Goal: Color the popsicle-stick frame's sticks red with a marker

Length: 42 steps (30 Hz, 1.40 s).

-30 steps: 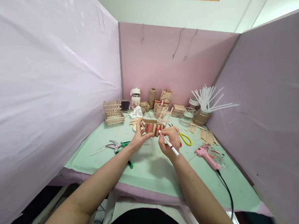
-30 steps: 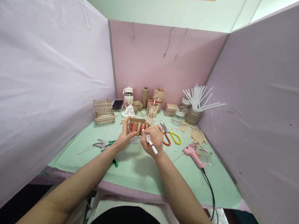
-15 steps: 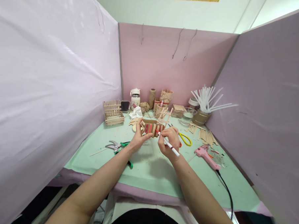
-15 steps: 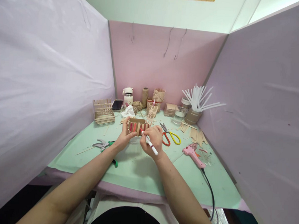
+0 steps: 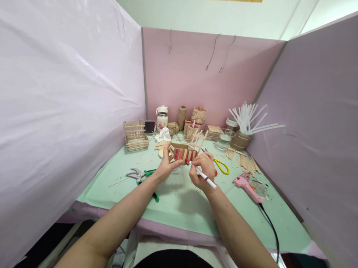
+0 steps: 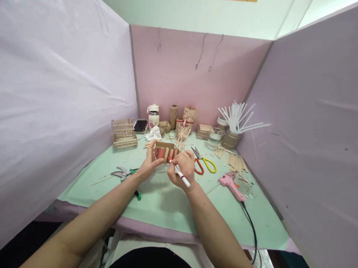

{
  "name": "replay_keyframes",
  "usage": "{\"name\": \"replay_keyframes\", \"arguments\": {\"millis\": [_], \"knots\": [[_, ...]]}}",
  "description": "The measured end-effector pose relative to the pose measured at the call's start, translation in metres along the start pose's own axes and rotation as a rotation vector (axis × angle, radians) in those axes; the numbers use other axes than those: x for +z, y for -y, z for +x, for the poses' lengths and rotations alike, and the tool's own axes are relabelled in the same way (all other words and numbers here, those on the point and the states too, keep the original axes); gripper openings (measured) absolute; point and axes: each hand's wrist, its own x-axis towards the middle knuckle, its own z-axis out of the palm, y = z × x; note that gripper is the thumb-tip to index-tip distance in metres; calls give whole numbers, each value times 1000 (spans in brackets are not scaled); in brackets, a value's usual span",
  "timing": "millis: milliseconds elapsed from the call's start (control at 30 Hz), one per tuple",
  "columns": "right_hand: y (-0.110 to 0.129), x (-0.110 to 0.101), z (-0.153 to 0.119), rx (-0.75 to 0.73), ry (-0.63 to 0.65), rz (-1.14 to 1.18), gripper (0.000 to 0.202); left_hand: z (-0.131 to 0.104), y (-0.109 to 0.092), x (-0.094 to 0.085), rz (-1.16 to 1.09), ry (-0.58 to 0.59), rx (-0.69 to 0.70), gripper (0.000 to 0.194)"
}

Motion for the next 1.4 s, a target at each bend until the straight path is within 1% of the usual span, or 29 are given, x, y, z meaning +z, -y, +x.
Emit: {"name": "replay_keyframes", "arguments": {"millis": [233, 367, 633, 900, 1133, 1400], "knots": [[-1, 2, 0, 9, -39, -86, 18, 0, 5, -3, -9, 32, -15, 110], [-3, 2, 0, -4, -67, -100, 20, 0, 4, -3, -6, 35, -24, 114], [1, 0, 1, -1, -11, -22, 18, 0, 1, -2, 9, 12, -26, 112], [-2, 2, -1, 35, -45, -87, 19, -1, 4, -2, -24, 7, -48, 113], [0, 0, 0, 5, -18, -39, 18, -1, 3, -2, -7, 9, -40, 113], [-2, 1, -2, 35, -46, -84, 19, -1, 2, -1, -9, 11, -48, 114]]}}
